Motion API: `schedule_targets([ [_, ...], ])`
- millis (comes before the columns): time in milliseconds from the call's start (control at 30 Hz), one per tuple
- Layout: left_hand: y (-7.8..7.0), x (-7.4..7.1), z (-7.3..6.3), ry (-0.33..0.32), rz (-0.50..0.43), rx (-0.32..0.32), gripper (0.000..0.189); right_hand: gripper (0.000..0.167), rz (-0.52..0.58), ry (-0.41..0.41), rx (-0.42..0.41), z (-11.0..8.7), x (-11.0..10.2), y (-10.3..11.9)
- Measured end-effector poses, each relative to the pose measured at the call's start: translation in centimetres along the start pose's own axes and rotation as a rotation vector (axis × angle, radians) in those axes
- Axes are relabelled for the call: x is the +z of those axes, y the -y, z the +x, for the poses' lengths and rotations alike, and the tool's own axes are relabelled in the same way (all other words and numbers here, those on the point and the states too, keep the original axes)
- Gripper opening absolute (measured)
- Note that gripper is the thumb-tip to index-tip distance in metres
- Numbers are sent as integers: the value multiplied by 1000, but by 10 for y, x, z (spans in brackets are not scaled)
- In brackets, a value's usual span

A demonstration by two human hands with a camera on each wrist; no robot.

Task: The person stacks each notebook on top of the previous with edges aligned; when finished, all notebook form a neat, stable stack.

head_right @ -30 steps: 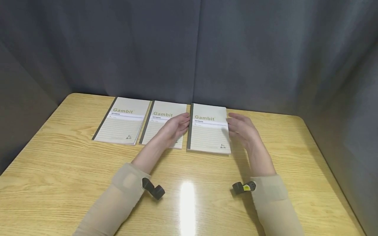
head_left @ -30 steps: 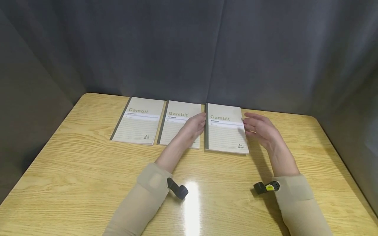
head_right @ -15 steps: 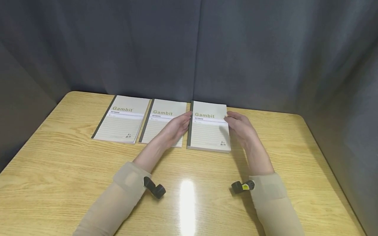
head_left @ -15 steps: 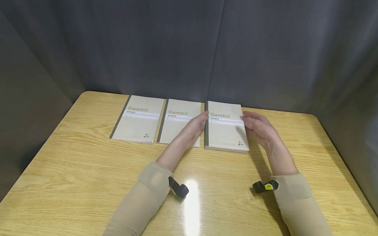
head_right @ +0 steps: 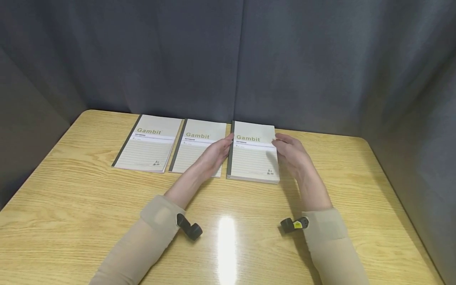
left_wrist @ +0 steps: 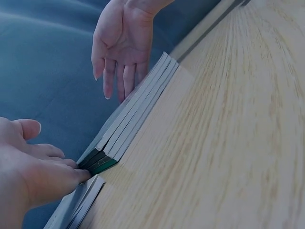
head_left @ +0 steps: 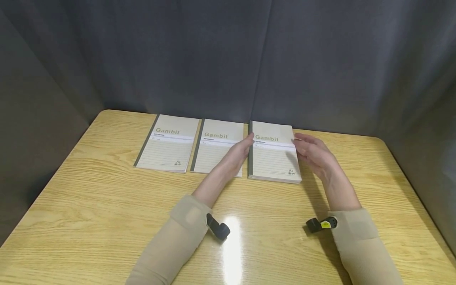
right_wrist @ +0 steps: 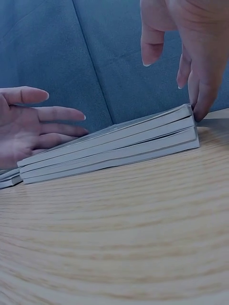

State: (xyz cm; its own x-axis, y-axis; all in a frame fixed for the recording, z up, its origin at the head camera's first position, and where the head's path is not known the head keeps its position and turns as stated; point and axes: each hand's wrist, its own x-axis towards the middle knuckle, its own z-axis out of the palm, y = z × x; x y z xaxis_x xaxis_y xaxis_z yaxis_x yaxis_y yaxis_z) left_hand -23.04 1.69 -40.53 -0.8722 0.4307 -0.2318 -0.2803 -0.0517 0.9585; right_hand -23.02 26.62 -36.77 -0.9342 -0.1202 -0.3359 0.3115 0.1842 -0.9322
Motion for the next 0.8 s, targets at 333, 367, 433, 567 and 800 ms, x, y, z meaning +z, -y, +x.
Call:
schedule_targets([
  [333,-7,7,-4,-60,-26,-56,65,67,47,30,57,-3,-6,4],
  [367,-7,8,-4,-62,-23,-57,66,67,45,32,61,-4,-6,5],
  [433,-7,10,-3,-63,-10,-57,66,68,34,35,70,-5,-6,6],
  [567,-8,13,-3,-65,7,-61,68,68,50,54,82,-6,-5,8],
  [800,-8,13,-5,-57,27,-99,71,68,57,75,93,-6,-5,8],
])
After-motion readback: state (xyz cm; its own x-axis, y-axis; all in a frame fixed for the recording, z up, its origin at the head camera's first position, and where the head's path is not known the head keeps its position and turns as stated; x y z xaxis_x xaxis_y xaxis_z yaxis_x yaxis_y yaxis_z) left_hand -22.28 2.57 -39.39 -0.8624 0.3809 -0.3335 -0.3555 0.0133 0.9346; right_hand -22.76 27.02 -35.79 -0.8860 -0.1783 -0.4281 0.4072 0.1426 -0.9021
